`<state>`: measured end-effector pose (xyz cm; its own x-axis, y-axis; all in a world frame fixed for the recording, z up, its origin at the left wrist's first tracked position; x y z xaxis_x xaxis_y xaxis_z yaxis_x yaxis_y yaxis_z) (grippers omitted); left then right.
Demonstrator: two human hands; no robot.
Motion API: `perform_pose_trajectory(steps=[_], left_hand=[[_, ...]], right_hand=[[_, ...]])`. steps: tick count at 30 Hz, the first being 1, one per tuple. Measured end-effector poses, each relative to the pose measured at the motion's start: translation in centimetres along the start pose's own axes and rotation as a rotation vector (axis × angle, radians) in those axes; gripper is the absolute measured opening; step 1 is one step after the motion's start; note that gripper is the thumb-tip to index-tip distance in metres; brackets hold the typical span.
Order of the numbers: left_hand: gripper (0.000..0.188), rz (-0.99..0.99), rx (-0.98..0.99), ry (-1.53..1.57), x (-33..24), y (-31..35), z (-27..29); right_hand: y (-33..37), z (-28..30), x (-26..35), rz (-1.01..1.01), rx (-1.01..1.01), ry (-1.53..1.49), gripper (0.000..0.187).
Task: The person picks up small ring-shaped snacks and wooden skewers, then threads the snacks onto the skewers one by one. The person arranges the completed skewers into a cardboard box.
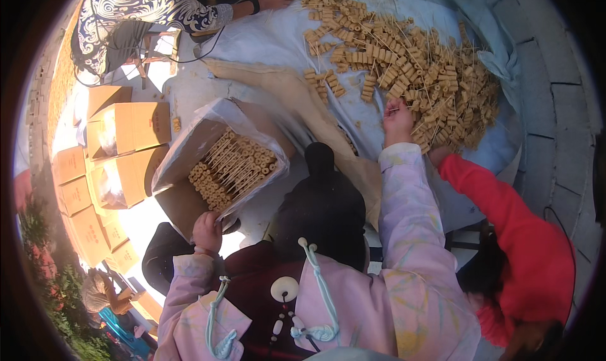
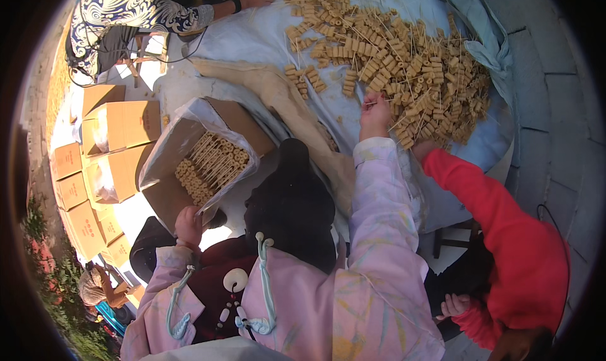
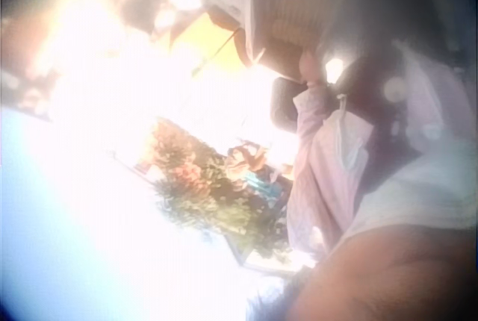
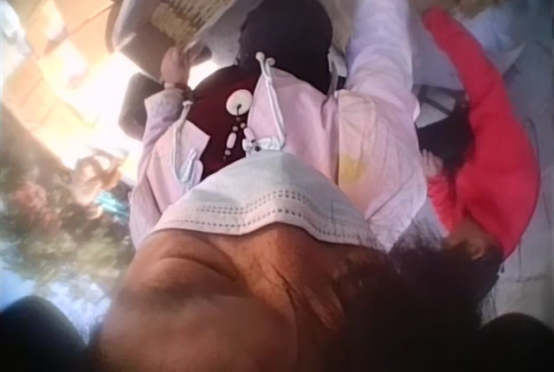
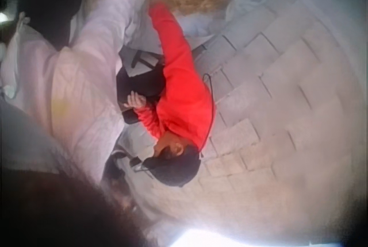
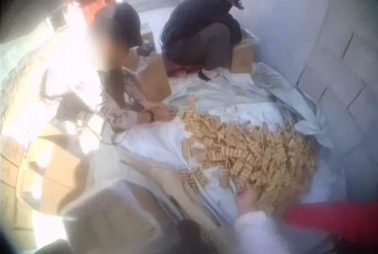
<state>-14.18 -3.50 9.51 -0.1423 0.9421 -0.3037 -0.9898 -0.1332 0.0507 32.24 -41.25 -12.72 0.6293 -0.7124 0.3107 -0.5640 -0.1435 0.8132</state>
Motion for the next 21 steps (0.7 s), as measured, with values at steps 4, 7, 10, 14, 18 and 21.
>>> perform_pose_trajectory(steps=[4, 7, 10, 14, 18, 21], left_hand=[[0.015, 0.006, 0.000, -0.010, -0.3, -0.2, 0.1], [0.014, 0.020, -0.003, -0.017, -0.5, -0.1, 0.2], [0.013, 0.014, -0.003, -0.026, -0.7, -0.1, 0.3], [0.011, 0.013, -0.030, -0.032, -0.7, 0.2, 0.2], [0.010, 0.008, -0.039, -0.051, -0.6, 0.6, -0.2], [0.010, 0.017, -0.027, -0.059, -0.4, 0.9, -0.5]], right_hand=[[5.0, 1.2, -5.5, -0.032, 0.081, 0.230, 0.018], [10.3, 2.2, -9.1, -0.022, 0.150, 0.508, 0.019], [13.1, 2.9, -8.4, 0.105, 0.121, 0.715, 0.020], [15.5, 3.7, -4.1, 0.379, 0.061, 0.812, 0.020], [16.0, 5.9, 1.2, 0.640, -0.063, 0.523, 0.012], [12.7, 8.3, 3.2, 0.604, -0.242, 0.425, 0.010]])
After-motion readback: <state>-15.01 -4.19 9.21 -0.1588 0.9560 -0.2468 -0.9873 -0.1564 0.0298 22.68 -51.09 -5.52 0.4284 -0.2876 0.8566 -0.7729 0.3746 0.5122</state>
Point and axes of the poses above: each hand's wrist, its own y-axis away from the middle knuckle, its own z-axis out of the back of the hand, x = y × z, the point moved 6 cm from there along -y, towards the middle knuckle, and after that the axes turned 15 degrees about -z, right-handed, at the moved point
